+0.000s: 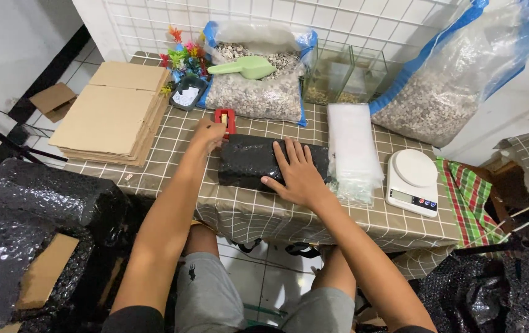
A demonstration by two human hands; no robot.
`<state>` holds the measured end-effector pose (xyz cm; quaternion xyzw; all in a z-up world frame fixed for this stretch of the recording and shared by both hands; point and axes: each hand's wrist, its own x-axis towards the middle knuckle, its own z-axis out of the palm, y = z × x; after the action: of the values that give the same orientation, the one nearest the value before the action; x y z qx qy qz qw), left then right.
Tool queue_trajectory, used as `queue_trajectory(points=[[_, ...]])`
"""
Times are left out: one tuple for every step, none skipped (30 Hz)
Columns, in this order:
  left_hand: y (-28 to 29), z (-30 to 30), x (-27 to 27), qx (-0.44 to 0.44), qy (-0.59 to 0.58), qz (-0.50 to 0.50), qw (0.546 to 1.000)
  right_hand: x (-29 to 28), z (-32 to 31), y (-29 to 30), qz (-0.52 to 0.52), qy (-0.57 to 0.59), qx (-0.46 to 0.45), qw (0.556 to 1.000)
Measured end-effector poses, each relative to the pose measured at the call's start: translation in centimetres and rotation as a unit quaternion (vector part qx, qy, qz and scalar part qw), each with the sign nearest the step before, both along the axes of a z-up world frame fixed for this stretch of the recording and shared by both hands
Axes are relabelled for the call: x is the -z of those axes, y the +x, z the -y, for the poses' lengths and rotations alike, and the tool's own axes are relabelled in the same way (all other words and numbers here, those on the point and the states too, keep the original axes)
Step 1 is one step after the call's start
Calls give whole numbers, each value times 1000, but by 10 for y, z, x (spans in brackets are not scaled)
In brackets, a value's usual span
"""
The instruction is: Packing items into a cardboard box using bubble wrap and tape
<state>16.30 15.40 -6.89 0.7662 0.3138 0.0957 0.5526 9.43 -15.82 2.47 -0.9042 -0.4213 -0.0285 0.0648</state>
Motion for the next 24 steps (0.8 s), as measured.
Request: queue_trajectory(points=[[-7,5,-6,1,1,-1,1000,0,0,2,-1,1,1,1000],[-17,10,-11,-15,0,3,1000,1,0,2,-2,6,-2,1000],[-26,16,-16,-31,-1,6,999,2,1,3,-4,12,-4,1000],[-31,16,-12,-32,0,4,999,4,1,4,-5,12,-5,1000],[-36,17,-8,-21,-11,29,999,5,0,5,-4,5,-4,1000],[-41,18,-5,-9,-20,54,998,5,1,6,-3,0,-2,1000],[-48,20,-7,-8,-19,53,998,5,1,5,-4,1,-1,1000],[-55,22,-9,-1,-11,55,998,4,1,5,-5,1,0,1000],[-62,24,-11,6,-2,56,998,3,1,5,-6,0,1,1000],[-48,12,24,9,-2,56,998,2,1,4,-5,1,3,1000],[-34,-1,59,9,31,77,997,0,1,3,-13,1,2,1000],[-17,-13,93,9,63,98,993,-2,1,3,-19,2,1,1000],[-15,-11,89,11,63,101,993,-3,0,5,-17,2,3,1000],[-15,-7,87,4,106,123,987,-2,0,5,-21,3,2,1000],[-15,-3,86,-3,148,145,978,0,1,5,-25,4,1,1000],[-19,1,81,1,147,145,978,2,2,6,-26,3,4,1000],[-22,5,76,-23,154,79,985,4,3,8,-41,26,3,999],[-25,8,69,-47,161,14,986,5,5,10,-55,49,0,997],[-15,1,81,-45,161,15,986,7,5,16,-54,50,2,997],[-5,-6,94,-43,163,-1,986,9,5,21,-57,68,-5,996],[5,-13,107,-41,165,-17,985,12,6,26,-59,87,-12,994],[5,-21,116,-36,164,-17,986,12,7,29,-59,86,-7,995],[5,-29,125,-32,176,36,983,12,8,31,-43,94,-15,995],[8,-39,131,-32,187,91,978,10,6,37,-24,102,-27,994]])
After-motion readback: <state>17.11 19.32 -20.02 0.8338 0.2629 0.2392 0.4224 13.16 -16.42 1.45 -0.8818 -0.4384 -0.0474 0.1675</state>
